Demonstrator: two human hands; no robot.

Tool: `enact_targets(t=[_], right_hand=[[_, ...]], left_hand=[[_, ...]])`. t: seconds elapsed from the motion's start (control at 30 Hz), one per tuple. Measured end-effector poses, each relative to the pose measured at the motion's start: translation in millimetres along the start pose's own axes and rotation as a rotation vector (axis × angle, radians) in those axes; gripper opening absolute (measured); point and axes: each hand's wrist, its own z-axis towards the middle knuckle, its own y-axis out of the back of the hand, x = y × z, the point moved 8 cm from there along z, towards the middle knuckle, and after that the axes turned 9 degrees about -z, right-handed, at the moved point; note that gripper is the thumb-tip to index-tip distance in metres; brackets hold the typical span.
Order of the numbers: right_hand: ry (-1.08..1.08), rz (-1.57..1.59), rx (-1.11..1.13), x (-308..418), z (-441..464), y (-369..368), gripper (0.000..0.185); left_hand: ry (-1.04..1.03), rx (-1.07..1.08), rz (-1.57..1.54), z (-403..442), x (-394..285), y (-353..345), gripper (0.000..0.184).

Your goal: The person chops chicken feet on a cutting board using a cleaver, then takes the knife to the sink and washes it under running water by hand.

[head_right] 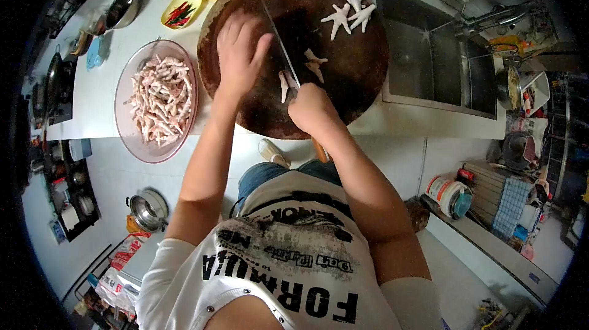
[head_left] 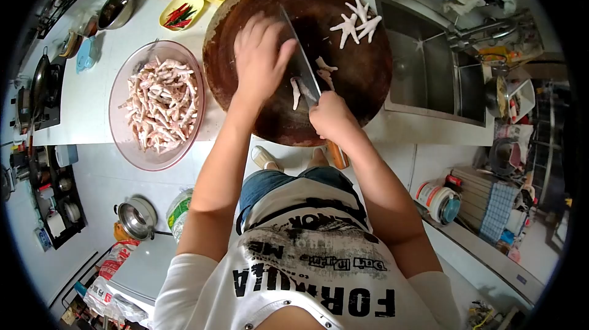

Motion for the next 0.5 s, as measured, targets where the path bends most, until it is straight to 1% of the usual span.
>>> enact_targets(t=[0.03, 0.07, 0.1, 0.13, 0.17, 0.2, 0.23, 0.27, 0.3, 0.33, 0.37, 0.4, 0.43, 0.47, 0.5], right_hand=[[0.048, -0.020, -0.027, 8, -1, 5, 0.024], [0.097, -0.041, -0.052, 17, -2, 10, 0.023], [0.078, -0.008, -0.014, 18, -3, 6, 0.020], [0.045, 0.046, 0.019, 21, -3, 8, 0.019], [0.017, 0.092, 0.045, 22, -3, 13, 0.019], [0.018, 0.013, 0.107, 14, 2, 4, 0.017], [-0.007, 0.039, 0.104, 2, -4, -2, 0.018], [0.011, -0.015, -0.002, -3, -14, -2, 0.019], [0.129, -0.113, -0.166, 4, -20, 3, 0.021], [0.227, -0.228, -0.343, 12, -30, 8, 0.023], [0.220, -0.228, -0.336, 10, -21, 10, 0.023], [0.094, -0.136, -0.162, 7, -12, 10, 0.024], [-0.037, -0.044, 0.026, -2, -17, -4, 0.024], [-0.067, -0.045, 0.061, -12, -19, -6, 0.023], [-0.058, -0.038, 0.007, -22, -21, -10, 0.023]], left_hand=[[0.004, 0.002, 0.003, -2, 0, 1, 0.040], [-0.046, 0.090, 0.049, 10, -3, -21, 0.039], [-0.049, 0.180, 0.038, 1, 3, -45, 0.038], [0.024, 0.470, 0.138, 9, 19, -59, 0.036], [-0.032, 0.298, 0.052, 14, 15, -55, 0.037], [-0.019, 0.315, 0.088, 8, 8, -61, 0.037], [-0.005, 0.328, 0.112, -1, -5, -62, 0.037], [0.049, 0.479, 0.062, -11, -17, -61, 0.037], [0.045, 0.476, 0.061, -17, -22, -57, 0.034], [0.033, 0.400, 0.060, -14, -15, -52, 0.032], [0.020, 0.330, 0.058, -11, -6, -49, 0.031], [0.051, 0.332, 0.034, -3, 0, -49, 0.030], [-0.009, 0.332, 0.048, -3, -7, -52, 0.030], [-0.003, 0.387, 0.031, -9, -16, -57, 0.031], [-0.008, 0.430, 0.019, -15, -27, -60, 0.031]])
